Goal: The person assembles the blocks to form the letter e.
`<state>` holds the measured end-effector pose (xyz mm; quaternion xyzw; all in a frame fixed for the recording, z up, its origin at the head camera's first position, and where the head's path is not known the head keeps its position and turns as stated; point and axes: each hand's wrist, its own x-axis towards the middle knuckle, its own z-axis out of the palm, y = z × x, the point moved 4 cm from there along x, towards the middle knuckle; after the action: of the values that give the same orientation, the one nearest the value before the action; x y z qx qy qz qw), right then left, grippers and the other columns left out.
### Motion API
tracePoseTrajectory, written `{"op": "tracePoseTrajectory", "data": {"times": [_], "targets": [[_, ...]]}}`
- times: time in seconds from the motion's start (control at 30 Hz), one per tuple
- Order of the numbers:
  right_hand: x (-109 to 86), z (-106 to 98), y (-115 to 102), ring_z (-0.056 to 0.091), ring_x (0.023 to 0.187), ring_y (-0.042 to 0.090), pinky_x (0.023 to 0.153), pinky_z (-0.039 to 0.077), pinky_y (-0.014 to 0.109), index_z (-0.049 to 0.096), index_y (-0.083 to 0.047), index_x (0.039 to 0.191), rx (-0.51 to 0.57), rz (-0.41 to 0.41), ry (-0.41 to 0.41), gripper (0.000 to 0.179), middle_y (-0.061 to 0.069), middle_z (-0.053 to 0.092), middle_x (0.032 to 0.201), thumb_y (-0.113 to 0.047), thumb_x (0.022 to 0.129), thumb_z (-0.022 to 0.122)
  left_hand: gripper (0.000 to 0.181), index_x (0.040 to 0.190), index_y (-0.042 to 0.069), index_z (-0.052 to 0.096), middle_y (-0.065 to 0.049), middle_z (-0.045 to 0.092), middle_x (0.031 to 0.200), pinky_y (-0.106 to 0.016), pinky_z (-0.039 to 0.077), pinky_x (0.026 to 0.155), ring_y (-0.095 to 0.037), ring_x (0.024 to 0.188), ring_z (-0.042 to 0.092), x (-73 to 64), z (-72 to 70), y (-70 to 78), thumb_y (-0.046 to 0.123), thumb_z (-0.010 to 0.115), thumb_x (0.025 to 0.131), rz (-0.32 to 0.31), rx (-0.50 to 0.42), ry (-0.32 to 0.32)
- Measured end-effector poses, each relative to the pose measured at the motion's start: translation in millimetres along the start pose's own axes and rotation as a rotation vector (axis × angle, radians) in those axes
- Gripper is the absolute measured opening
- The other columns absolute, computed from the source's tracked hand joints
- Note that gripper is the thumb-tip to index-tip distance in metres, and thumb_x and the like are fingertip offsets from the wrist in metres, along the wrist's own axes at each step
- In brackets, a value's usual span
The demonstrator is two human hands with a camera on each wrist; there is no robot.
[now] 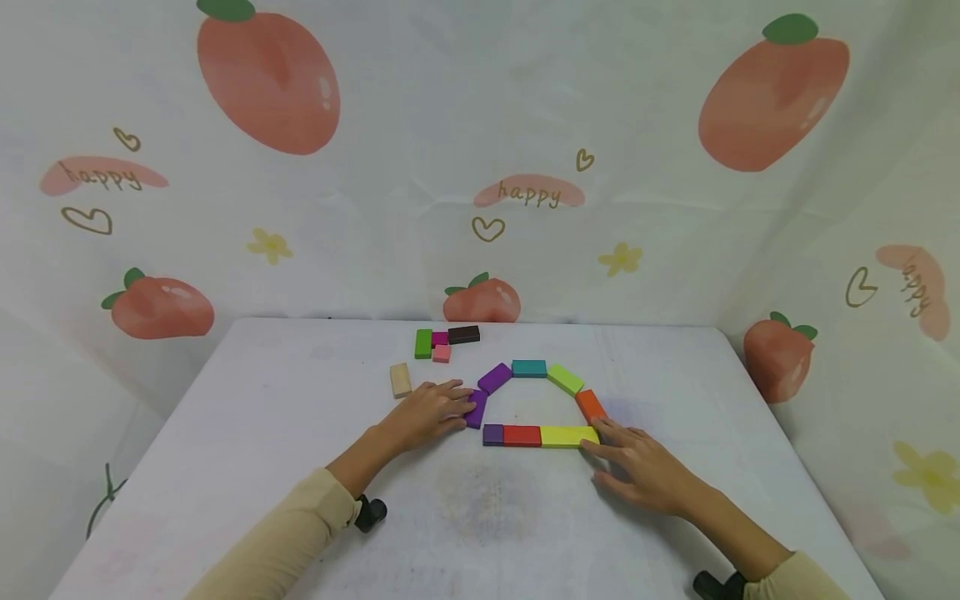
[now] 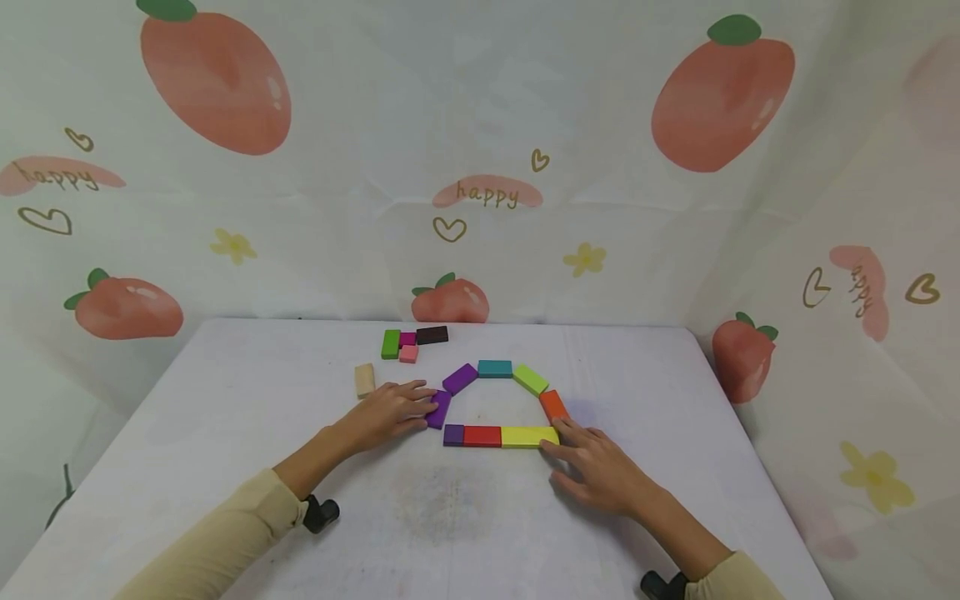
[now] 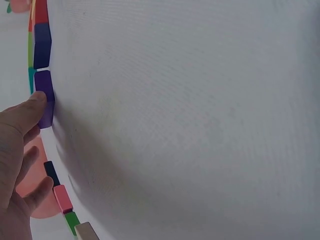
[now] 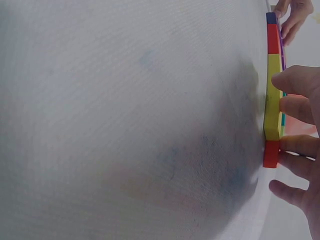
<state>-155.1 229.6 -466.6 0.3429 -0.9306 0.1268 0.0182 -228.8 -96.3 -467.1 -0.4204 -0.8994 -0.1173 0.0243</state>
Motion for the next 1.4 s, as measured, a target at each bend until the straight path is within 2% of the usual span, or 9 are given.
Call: {"op": "tracePoseTrajectory", "data": {"times": [0.53,0.7,0.87,1.0,1.17,1.4], "targets": [[0.1,0.1,0.1,0.054,0.127,0.039,0.095,0.047,0.060,0.068,-0.012,0.130,0.003,0.008,0.000,0.045,0.022,0.053,0.142,-0.028,0.088,0.075,0.034,0.125,0.011,0.071,-0.008,0.064,0.133,-0.050,0.048,0.100,-0.031,0.132,0.052,0.6,0.0,0.6,0.025,0.070,0.094,-0.014,-0.005,-0.015],[0.2,0.2,0.3,0.054,0.127,0.039,0.095,0.048,0.060,0.068,-0.012,0.129,0.002,0.001,0.003,0.045,0.021,0.053,0.143,-0.027,0.088,0.075,0.037,0.126,0.009,0.070,-0.009,0.063,0.135,-0.052,0.047,0.100,-0.033,0.132,0.051,-0.3,-0.7,0.2,0.027,0.070,0.094,-0.026,-0.039,-0.024],[0.2,0.0,0.1,0.054,0.127,0.039,0.095,0.048,0.060,0.068,-0.011,0.130,0.005,0.004,-0.007,0.045,0.022,0.052,0.143,-0.028,0.088,0.075,0.039,0.130,0.011,0.067,-0.010,0.060,0.138,-0.055,0.044,0.103,-0.033,0.135,0.049,-3.9,-5.8,-7.4,0.027,0.068,0.095,-0.112,-0.072,-0.015],[-0.1,-0.3,-0.5,0.055,0.126,0.039,0.095,0.048,0.060,0.068,-0.011,0.130,0.005,0.007,-0.011,0.045,0.022,0.052,0.143,-0.028,0.088,0.075,0.040,0.131,0.010,0.067,-0.011,0.061,0.138,-0.057,0.043,0.103,-0.033,0.135,0.048,-13.4,-14.5,-22.3,0.026,0.070,0.094,-0.201,-0.014,0.040],[-0.3,-0.6,-0.9,0.054,0.127,0.039,0.095,0.047,0.060,0.068,-0.012,0.130,-0.001,0.008,-0.007,0.045,0.022,0.053,0.143,-0.028,0.088,0.075,0.043,0.131,0.007,0.066,-0.014,0.061,0.137,-0.059,0.044,0.101,-0.036,0.134,0.049,-33.9,-24.2,-46.9,0.025,0.072,0.092,-0.303,0.038,0.096],[0.1,-0.5,-0.7,0.053,0.128,0.038,0.096,0.047,0.061,0.068,-0.012,0.130,-0.003,0.010,-0.010,0.045,0.022,0.053,0.143,-0.028,0.088,0.075,0.042,0.129,0.001,0.066,-0.019,0.058,0.138,-0.064,0.042,0.100,-0.042,0.134,0.047,-62.8,-29.9,-73.2,0.020,0.073,0.092,-0.405,-0.056,0.157]]}}
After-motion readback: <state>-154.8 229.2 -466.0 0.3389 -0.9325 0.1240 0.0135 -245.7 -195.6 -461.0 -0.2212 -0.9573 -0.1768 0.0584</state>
